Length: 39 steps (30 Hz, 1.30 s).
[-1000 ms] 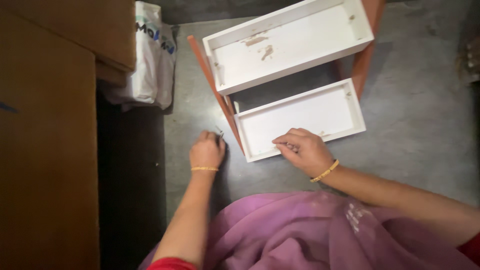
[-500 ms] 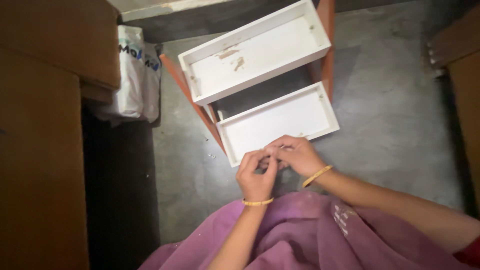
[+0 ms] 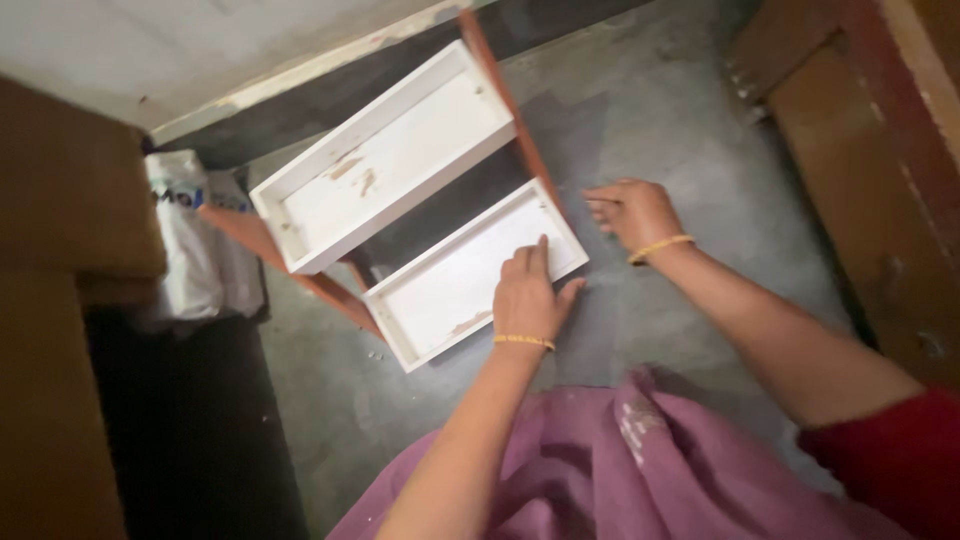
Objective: The person assembles a two-tier white drawer unit by hand. They insert screws into pre-drilled holes on the drawer sides and align the drawers with the wooden frame, securing them in place.
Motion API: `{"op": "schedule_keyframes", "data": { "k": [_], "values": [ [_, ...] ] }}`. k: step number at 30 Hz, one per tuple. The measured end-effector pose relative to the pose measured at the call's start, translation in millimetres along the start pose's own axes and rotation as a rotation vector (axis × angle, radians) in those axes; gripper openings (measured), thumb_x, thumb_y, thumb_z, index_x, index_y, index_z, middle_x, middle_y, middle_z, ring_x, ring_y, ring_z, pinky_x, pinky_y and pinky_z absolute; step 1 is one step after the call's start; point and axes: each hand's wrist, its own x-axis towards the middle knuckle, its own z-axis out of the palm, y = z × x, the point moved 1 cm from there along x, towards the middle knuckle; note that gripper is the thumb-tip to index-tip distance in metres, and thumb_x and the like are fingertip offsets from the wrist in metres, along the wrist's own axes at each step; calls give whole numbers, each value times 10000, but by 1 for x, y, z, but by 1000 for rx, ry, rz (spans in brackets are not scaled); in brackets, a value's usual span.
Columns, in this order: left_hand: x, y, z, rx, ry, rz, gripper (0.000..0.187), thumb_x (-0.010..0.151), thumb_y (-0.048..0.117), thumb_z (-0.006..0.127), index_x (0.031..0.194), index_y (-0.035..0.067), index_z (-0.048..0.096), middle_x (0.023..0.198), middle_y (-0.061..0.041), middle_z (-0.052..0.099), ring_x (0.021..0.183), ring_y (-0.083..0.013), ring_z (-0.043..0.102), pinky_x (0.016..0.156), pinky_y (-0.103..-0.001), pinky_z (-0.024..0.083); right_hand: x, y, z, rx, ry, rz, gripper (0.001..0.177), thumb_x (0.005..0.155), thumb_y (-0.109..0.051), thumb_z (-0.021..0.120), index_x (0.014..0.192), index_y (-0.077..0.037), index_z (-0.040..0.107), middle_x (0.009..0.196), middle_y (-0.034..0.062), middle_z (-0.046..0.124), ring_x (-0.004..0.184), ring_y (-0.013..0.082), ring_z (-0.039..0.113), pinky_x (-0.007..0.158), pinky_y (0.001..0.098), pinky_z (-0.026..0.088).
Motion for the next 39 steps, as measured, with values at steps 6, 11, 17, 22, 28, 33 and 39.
{"op": "schedule_keyframes", "data": {
  "k": [6, 11, 17, 22, 28, 33, 39],
  "values": [
    [35, 10, 18, 14, -130, -192, 1036, 635, 508, 897, 1411, -35, 477, 1195, -207, 594, 1062, -378, 609, 857, -453, 538, 20, -1, 18, 69, -61, 116, 171, 942, -29, 636, 1058, 39, 741, 905, 111, 780, 808, 141, 751, 721, 270, 621],
    [46, 8, 29, -27, -173, -326, 922, 684, 490, 881, 1407, 54, 510, 1103, -197, 614, 1011, -364, 641, 835, -455, 548, 41, 16, 22, 161, -175, 163, 180, 951, -52, 646, 1067, 55, 733, 912, 124, 766, 813, 162, 753, 735, 293, 654],
    [46, 4, 45, -105, -89, -333, 769, 736, 400, 835, 1391, 108, 556, 1048, -144, 653, 927, -317, 674, 793, -431, 557, 58, 46, 27, 330, -301, 237, 192, 976, -73, 630, 1088, 58, 714, 905, 123, 746, 764, 185, 727, 711, 327, 650],
    [47, 1, 50, -143, -109, -391, 693, 735, 368, 827, 1335, 100, 604, 1039, -116, 673, 871, -271, 682, 776, -422, 554, 61, 45, 25, 371, -335, 203, 146, 975, -103, 635, 1044, 19, 673, 883, 115, 722, 740, 152, 700, 666, 312, 633],
    [47, 0, 55, -185, -120, -433, 658, 747, 362, 820, 1320, 102, 628, 1041, -99, 690, 820, -231, 707, 762, -404, 563, 58, 40, 32, 388, -190, 248, 153, 924, -105, 710, 999, 23, 671, 833, 120, 718, 693, 154, 687, 627, 304, 607],
    [47, 0, 55, -227, -109, -446, 696, 728, 339, 850, 1338, 98, 617, 1052, -104, 684, 823, -222, 707, 764, -397, 567, 39, 44, 47, 450, 54, 286, 158, 904, -86, 747, 1003, 37, 733, 871, 82, 752, 732, 117, 686, 653, 248, 579],
    [45, 7, 53, -241, -87, -464, 622, 748, 292, 841, 1298, 78, 643, 1061, -121, 656, 867, -224, 705, 781, -397, 565, 19, 43, 57, 495, 177, 192, 210, 918, -60, 719, 1104, 33, 744, 946, 76, 773, 771, 90, 700, 689, 234, 585]
  ]
}}
